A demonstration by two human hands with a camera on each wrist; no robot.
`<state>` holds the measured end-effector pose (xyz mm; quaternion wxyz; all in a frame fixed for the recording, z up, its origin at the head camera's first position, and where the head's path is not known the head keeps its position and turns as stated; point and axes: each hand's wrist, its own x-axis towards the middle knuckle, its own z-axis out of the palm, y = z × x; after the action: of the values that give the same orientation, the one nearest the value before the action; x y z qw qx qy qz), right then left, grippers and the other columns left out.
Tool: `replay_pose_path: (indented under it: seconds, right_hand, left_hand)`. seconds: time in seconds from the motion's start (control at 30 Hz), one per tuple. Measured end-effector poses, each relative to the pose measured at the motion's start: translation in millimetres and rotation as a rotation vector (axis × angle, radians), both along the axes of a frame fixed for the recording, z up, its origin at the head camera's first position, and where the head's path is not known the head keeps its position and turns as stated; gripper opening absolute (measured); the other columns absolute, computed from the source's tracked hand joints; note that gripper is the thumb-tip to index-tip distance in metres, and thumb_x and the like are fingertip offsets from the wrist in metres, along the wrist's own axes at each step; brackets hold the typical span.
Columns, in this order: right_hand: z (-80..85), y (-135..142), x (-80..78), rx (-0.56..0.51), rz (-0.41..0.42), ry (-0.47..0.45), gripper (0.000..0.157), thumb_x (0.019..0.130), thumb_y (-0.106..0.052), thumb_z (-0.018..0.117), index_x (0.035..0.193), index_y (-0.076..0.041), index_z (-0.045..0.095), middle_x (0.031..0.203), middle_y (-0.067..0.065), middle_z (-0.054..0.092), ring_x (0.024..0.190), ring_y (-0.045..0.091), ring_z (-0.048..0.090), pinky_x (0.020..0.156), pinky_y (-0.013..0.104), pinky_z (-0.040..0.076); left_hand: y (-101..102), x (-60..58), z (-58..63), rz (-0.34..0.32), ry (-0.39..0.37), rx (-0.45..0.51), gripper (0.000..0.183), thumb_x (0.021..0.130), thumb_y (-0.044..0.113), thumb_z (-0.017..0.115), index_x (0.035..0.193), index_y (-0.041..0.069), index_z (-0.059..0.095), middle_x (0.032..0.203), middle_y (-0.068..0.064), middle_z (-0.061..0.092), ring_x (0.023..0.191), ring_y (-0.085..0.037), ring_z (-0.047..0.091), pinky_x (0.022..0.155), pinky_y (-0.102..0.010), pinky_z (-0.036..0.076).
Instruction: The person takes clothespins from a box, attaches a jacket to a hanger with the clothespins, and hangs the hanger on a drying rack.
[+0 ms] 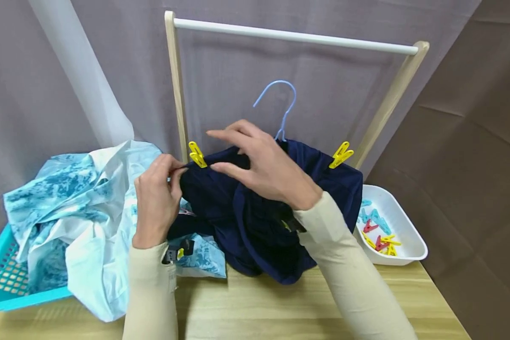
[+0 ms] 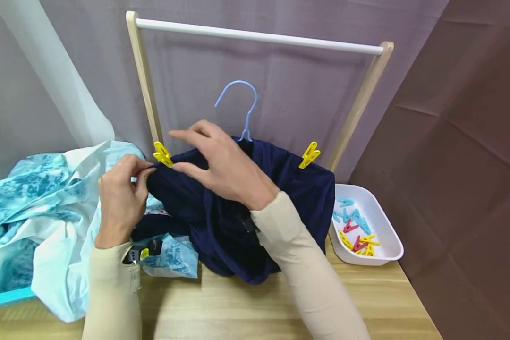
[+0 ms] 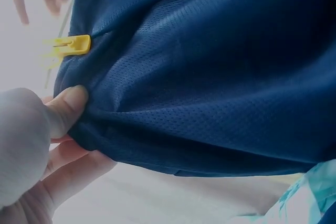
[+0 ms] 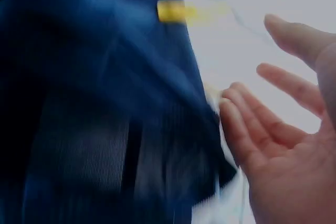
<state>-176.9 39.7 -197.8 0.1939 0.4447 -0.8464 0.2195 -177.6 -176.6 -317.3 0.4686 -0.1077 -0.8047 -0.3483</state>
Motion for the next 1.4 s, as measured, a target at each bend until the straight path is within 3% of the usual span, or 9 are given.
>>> replay_pose_path:
  seconds: [0.13,0.23,0.4,0.5,0.63,0.8,1.03,1.23,1.4]
  right_hand:
    - [1.6,53,12.4,-0.221,-0.091,0.187,0.035,0.099,-0.026,0.068,0.131,-0.012,0.069,0.118,0.011,0.064,0.099,0.024,0.056,0.085,0.029,0.044]
    - [-3.6,99,24.3,-0.307,-0.269,0.262,0.038,0.103,-0.027,0.059,0.139,-0.013,0.064,0.125,0.017,0.062,0.108,0.033,0.048,0.09,0.036,0.035]
    - [-31.2,162,27.0,-0.194,-0.496,0.178,0.05,0.105,-0.008,0.048,0.155,-0.006,0.043,0.146,0.027,0.05,0.121,0.044,0.037,0.095,0.055,0.028]
    - [-54.2,176,17.0,-0.076,-0.474,0.142,0.048,0.102,0.003,0.051,0.15,0.004,0.045,0.141,0.03,0.055,0.117,0.045,0.045,0.095,0.052,0.03]
    - [-73.8,177,10.5,-0.076,-0.459,0.156,0.024,0.097,0.002,0.062,0.12,0.003,0.07,0.111,0.017,0.071,0.095,0.028,0.055,0.083,0.032,0.036]
    - [-72.9,177,12.9,-0.112,-0.46,0.103,0.008,0.093,-0.003,0.071,0.094,-0.01,0.075,0.086,-0.001,0.064,0.07,0.004,0.045,0.064,0.017,0.034]
    - [-60.1,186,34.4,-0.165,-0.511,0.027,0.018,0.09,-0.003,0.075,0.085,-0.02,0.073,0.074,-0.009,0.056,0.058,0.001,0.042,0.057,0.02,0.032]
    - [-48.1,190,57.3,-0.222,-0.599,-0.205,0.007,0.097,-0.019,0.071,0.091,-0.018,0.071,0.069,-0.008,0.051,0.057,0.01,0.044,0.054,0.028,0.031]
    - [-45.1,192,63.0,-0.411,-0.524,-0.579,0.015,0.101,-0.026,0.064,0.098,-0.011,0.069,0.062,-0.007,0.041,0.053,0.021,0.039,0.046,0.037,0.03]
  left_hand:
    - [-3,-1.4,1.5,0.005,0.002,0.011,0.007,0.098,0.004,0.064,0.092,0.004,0.068,0.089,-0.012,0.071,0.079,-0.03,0.069,0.063,-0.043,0.046]
    - [-5,-1.5,-1.7,0.004,-0.013,0.022,0.007,0.098,0.005,0.065,0.092,0.004,0.068,0.089,-0.012,0.072,0.08,-0.03,0.07,0.064,-0.043,0.048]
    - [-9,-3.2,-4.9,0.015,0.003,0.036,0.006,0.097,0.006,0.067,0.091,0.003,0.068,0.089,-0.013,0.071,0.082,-0.031,0.07,0.067,-0.045,0.05]
    - [-13,-3.3,-4.6,0.036,0.031,0.032,0.006,0.096,0.005,0.069,0.09,0.003,0.068,0.087,-0.012,0.071,0.079,-0.031,0.07,0.067,-0.045,0.049]
    - [-13,-4.7,-2.8,0.027,0.031,0.02,0.007,0.096,0.006,0.068,0.09,0.004,0.068,0.088,-0.012,0.071,0.079,-0.03,0.07,0.067,-0.045,0.05]
    - [-9,-9.8,-4.6,-0.003,0.006,0.025,0.004,0.096,0.006,0.068,0.092,0.005,0.069,0.09,-0.011,0.072,0.084,-0.03,0.071,0.073,-0.044,0.053]
    - [-2,-9.6,-3.8,-0.042,-0.106,0.022,0.012,0.096,0.015,0.071,0.102,0.005,0.072,0.097,-0.012,0.076,0.087,-0.029,0.073,0.078,-0.043,0.057]
    - [15,1.3,4.7,-0.082,-0.28,-0.037,0.035,0.1,0.026,0.067,0.129,0.007,0.064,0.122,-0.016,0.072,0.106,-0.035,0.07,0.09,-0.051,0.057]
    - [38,20.0,20.1,-0.153,-0.253,-0.094,0.026,0.1,0.026,0.066,0.119,0.008,0.068,0.105,-0.008,0.074,0.093,-0.025,0.071,0.082,-0.041,0.057]
